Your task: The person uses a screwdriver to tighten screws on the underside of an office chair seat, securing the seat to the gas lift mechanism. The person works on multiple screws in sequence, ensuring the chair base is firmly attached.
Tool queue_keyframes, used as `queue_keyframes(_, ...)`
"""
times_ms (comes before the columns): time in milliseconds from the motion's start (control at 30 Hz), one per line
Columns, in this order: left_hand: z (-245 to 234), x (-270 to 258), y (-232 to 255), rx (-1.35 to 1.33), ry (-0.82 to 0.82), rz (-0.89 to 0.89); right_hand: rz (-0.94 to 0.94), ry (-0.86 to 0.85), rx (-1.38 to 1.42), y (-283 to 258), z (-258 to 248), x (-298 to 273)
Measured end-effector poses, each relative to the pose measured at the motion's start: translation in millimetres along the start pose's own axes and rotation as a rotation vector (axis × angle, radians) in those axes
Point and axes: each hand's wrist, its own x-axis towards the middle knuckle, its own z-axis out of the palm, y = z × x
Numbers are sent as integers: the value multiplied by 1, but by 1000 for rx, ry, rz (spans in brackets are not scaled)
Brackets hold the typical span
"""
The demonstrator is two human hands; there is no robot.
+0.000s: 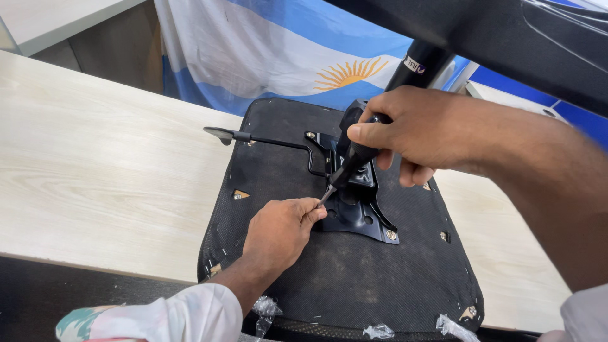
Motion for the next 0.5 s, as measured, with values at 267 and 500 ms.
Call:
queue_keyframes(267,-5,-3,8,30,-78,-52,23,-55,-71,3,0,-3)
queue_keyframes(500,-7,-3,11,44,-82,-55,0,-89,-35,7,1,-9)
